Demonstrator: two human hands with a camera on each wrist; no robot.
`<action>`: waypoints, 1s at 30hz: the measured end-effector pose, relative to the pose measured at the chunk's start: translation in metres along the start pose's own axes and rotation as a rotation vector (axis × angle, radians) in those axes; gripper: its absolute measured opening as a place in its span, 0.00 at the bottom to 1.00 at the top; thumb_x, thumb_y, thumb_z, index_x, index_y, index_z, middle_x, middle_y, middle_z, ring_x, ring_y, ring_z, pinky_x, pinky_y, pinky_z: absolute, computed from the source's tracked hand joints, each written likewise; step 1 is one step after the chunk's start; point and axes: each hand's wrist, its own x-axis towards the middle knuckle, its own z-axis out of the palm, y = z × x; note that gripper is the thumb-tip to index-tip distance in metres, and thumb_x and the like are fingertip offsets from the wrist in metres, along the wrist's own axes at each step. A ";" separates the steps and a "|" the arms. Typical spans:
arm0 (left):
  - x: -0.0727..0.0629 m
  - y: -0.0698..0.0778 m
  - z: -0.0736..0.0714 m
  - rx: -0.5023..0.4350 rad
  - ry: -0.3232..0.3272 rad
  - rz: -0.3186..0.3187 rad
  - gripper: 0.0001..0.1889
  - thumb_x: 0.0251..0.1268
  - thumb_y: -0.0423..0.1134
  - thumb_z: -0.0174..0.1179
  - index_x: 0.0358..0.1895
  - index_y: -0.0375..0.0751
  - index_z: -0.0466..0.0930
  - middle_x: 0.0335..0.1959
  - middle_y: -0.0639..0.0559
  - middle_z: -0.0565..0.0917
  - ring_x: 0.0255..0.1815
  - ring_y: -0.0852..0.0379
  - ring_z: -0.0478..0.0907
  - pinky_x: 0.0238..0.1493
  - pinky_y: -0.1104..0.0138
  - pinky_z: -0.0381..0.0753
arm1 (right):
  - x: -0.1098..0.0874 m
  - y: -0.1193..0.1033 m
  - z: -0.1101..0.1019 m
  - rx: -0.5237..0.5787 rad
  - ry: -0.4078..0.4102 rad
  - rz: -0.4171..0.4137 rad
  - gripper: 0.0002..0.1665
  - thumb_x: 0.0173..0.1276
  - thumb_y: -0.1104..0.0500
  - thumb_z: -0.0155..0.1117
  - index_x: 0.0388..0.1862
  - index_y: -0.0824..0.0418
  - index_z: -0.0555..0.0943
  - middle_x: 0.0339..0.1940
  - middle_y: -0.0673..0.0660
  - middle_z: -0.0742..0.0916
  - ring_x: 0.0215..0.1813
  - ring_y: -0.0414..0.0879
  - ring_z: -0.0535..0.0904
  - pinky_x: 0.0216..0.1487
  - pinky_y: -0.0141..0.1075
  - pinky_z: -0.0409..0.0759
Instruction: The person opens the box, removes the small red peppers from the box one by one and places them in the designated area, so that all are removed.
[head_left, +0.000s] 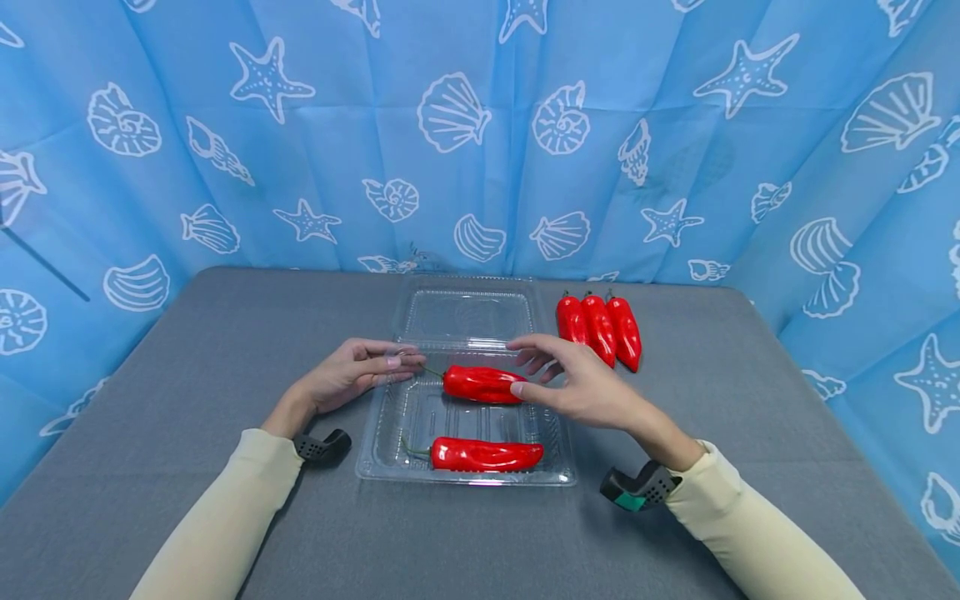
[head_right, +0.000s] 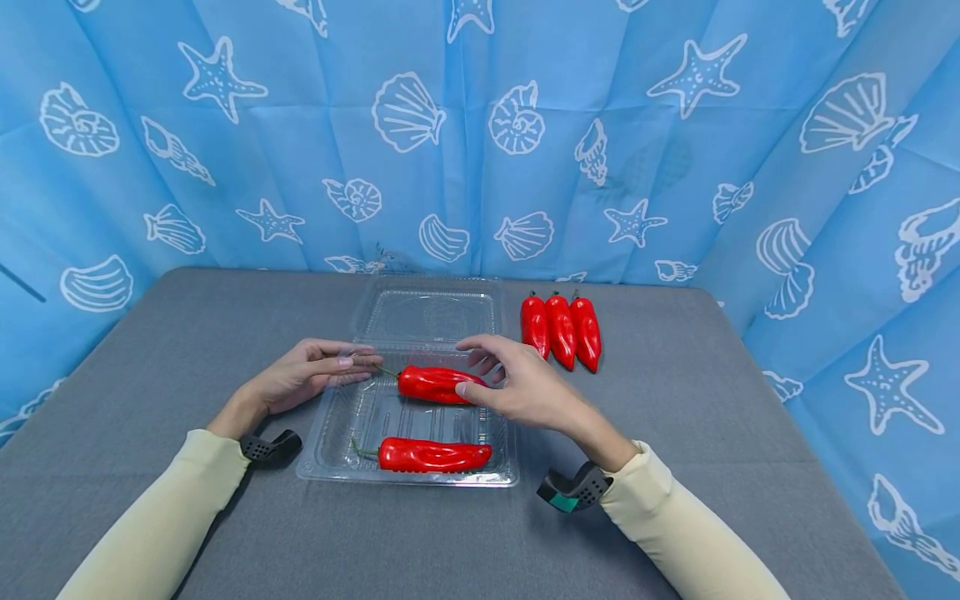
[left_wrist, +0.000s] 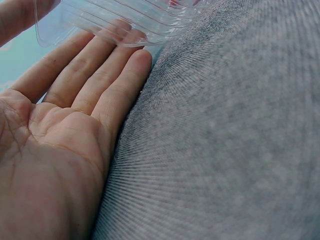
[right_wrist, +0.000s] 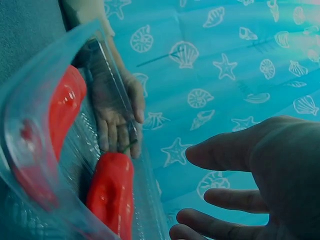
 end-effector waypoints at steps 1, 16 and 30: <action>0.000 0.000 0.000 0.000 0.001 0.000 0.27 0.75 0.29 0.55 0.71 0.18 0.62 0.68 0.32 0.75 0.68 0.49 0.76 0.69 0.56 0.73 | 0.000 0.000 0.001 0.002 -0.007 -0.003 0.35 0.62 0.58 0.74 0.67 0.62 0.75 0.56 0.61 0.84 0.52 0.56 0.82 0.53 0.54 0.84; 0.000 -0.001 -0.001 0.028 0.013 -0.002 0.26 0.76 0.31 0.56 0.70 0.19 0.65 0.66 0.33 0.77 0.66 0.50 0.77 0.68 0.58 0.75 | -0.002 -0.003 0.021 0.041 -0.144 -0.062 0.35 0.65 0.54 0.73 0.69 0.60 0.74 0.57 0.59 0.83 0.53 0.54 0.82 0.51 0.52 0.86; 0.000 0.000 0.001 0.031 0.031 -0.014 0.26 0.76 0.31 0.55 0.70 0.19 0.64 0.66 0.34 0.77 0.66 0.50 0.77 0.68 0.58 0.75 | -0.004 -0.006 0.035 0.069 -0.257 -0.041 0.36 0.65 0.51 0.73 0.70 0.59 0.74 0.62 0.58 0.82 0.58 0.52 0.80 0.55 0.51 0.85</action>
